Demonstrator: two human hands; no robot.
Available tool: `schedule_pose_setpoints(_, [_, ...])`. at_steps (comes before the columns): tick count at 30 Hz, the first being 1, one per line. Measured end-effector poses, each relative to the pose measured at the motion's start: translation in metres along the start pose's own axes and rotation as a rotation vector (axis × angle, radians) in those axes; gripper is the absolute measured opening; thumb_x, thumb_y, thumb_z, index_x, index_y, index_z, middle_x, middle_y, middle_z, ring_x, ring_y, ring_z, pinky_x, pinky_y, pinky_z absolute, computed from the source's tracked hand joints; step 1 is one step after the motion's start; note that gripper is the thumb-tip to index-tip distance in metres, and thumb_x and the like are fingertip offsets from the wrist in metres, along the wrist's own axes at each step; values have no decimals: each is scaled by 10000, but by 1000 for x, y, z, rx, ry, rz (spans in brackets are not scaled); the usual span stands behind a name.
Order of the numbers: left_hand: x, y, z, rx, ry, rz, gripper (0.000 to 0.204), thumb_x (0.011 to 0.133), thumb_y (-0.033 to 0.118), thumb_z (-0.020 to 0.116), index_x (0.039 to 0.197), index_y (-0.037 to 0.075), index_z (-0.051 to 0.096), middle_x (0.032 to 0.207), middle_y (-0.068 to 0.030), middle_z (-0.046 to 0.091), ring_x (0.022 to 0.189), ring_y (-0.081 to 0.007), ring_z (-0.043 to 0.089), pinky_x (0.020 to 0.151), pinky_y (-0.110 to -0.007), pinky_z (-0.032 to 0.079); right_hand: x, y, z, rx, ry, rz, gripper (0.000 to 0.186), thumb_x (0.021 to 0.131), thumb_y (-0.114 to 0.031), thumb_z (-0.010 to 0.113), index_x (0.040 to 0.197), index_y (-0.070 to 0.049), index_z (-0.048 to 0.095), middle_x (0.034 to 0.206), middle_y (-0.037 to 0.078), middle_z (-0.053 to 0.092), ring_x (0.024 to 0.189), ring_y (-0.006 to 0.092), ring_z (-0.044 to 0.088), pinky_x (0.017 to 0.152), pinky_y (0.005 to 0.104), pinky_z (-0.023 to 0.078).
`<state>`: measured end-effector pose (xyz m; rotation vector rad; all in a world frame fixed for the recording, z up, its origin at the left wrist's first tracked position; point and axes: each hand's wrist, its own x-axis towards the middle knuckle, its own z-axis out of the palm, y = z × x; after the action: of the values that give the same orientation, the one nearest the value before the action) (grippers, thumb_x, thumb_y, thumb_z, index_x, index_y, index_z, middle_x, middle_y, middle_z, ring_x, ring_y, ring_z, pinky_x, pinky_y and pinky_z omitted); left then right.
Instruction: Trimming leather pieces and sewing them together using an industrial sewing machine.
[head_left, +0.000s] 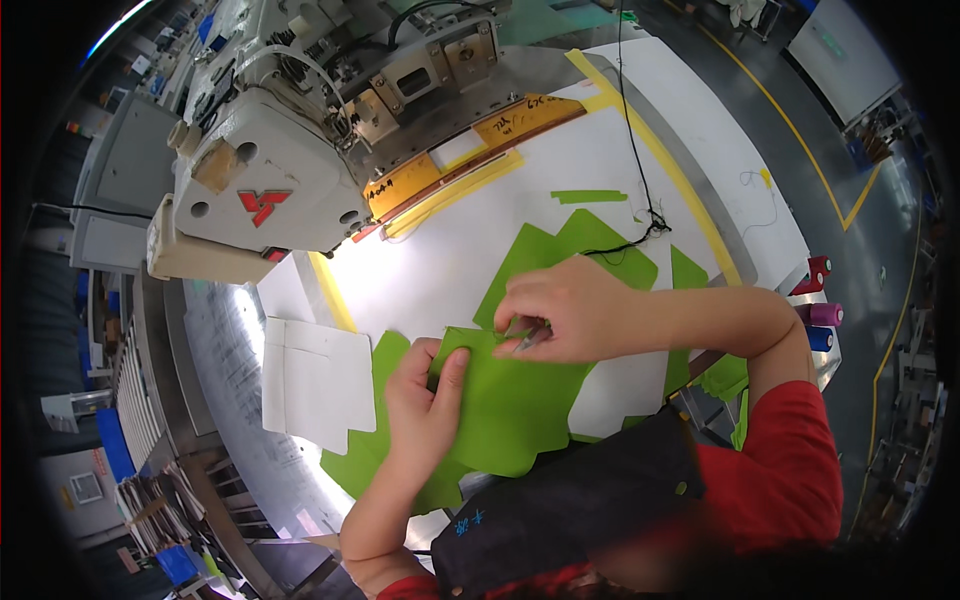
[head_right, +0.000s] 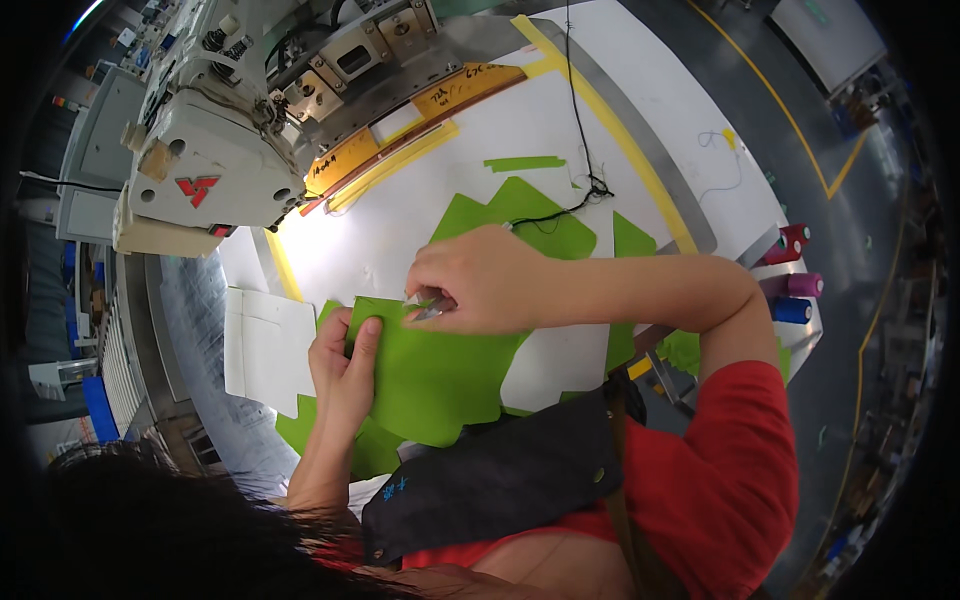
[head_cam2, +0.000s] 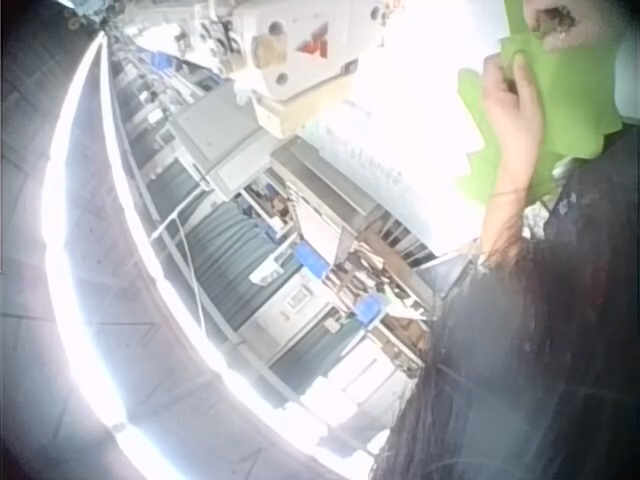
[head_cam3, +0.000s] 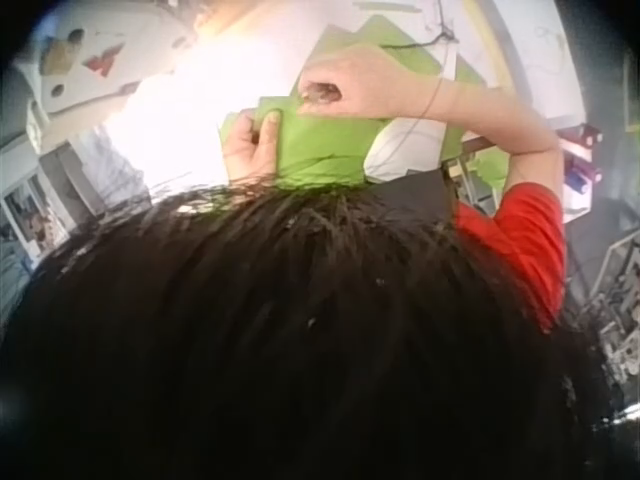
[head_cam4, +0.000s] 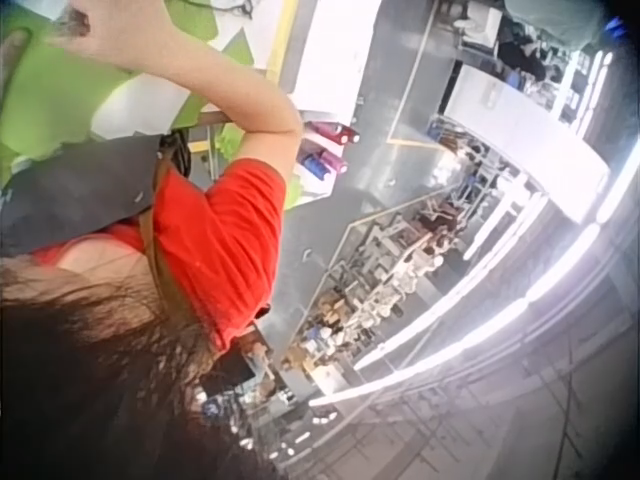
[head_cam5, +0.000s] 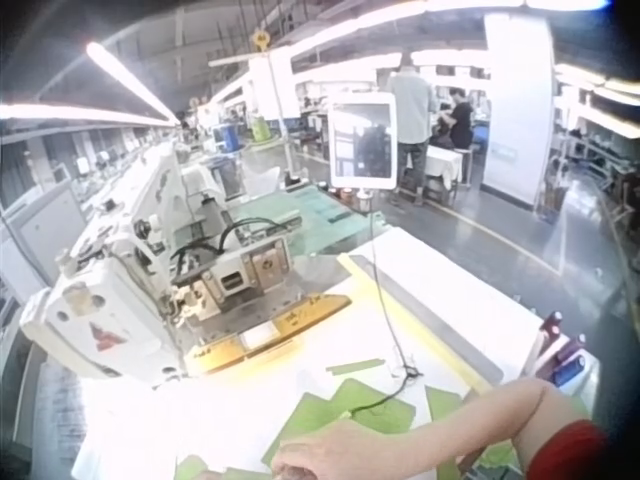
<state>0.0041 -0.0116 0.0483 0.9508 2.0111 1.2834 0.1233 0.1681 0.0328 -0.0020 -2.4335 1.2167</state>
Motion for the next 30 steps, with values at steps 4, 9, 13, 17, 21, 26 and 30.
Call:
schedule_pose_setpoints(4, [1, 1, 1, 26, 13, 10, 127, 909, 132, 585, 865, 13, 575, 670, -17, 569, 577, -51, 466, 521, -217, 385, -3, 4, 9, -260, -12, -236, 185, 754, -163, 705, 749, -81, 539, 695, 38, 505, 501, 197, 521, 439, 318, 404])
schedule_pose_setpoints(9, [2, 8, 3, 59, 29, 66, 124, 912, 128, 577, 868, 12, 575, 677, -13, 569, 578, -53, 466, 525, -218, 385, -2, 10, 6, -437, 45, -365, 216, 739, -143, 707, 714, -87, 500, 668, 35, 480, 468, 203, 474, 426, 331, 388])
schedule_pose_setpoints(13, [1, -1, 1, -29, 23, 70, 124, 913, 126, 575, 866, 11, 575, 682, -11, 568, 579, -50, 466, 528, -216, 387, 7, 22, -13, -368, 202, -181, 206, 738, -155, 705, 716, -91, 510, 650, 34, 479, 490, 210, 502, 436, 316, 400])
schedule_pose_setpoints(17, [0, 6, 1, 19, 3, 53, 118, 909, 124, 578, 867, 13, 579, 645, -7, 549, 562, -42, 451, 507, -213, 364, 14, 2, -9, -80, 152, -111, 212, 730, -173, 712, 717, -94, 516, 668, 23, 497, 513, 212, 531, 443, 310, 413])
schedule_pose_setpoints(21, [4, 13, 5, 121, -54, 69, 113, 905, 127, 583, 866, 21, 578, 591, -2, 503, 525, -43, 413, 475, -222, 329, 19, -9, 10, -148, 167, -222, 183, 732, -161, 710, 725, -98, 539, 682, 12, 500, 505, 211, 530, 427, 316, 403])
schedule_pose_setpoints(26, [5, 19, 0, 32, -64, -34, 121, 909, 135, 580, 864, 23, 576, 592, 2, 492, 531, -46, 410, 481, -221, 328, 24, -2, 10, -309, 109, -302, 173, 763, -146, 683, 711, -83, 530, 687, 24, 491, 531, 215, 538, 463, 324, 416])
schedule_pose_setpoints(30, [-7, 9, -6, 75, -83, 96, 144, 918, 149, 573, 857, 19, 572, 625, 4, 513, 568, -50, 439, 519, -211, 356, 34, 21, -18, -330, 341, -149, 173, 766, -120, 677, 722, -57, 522, 675, 34, 494, 539, 217, 540, 488, 318, 423])
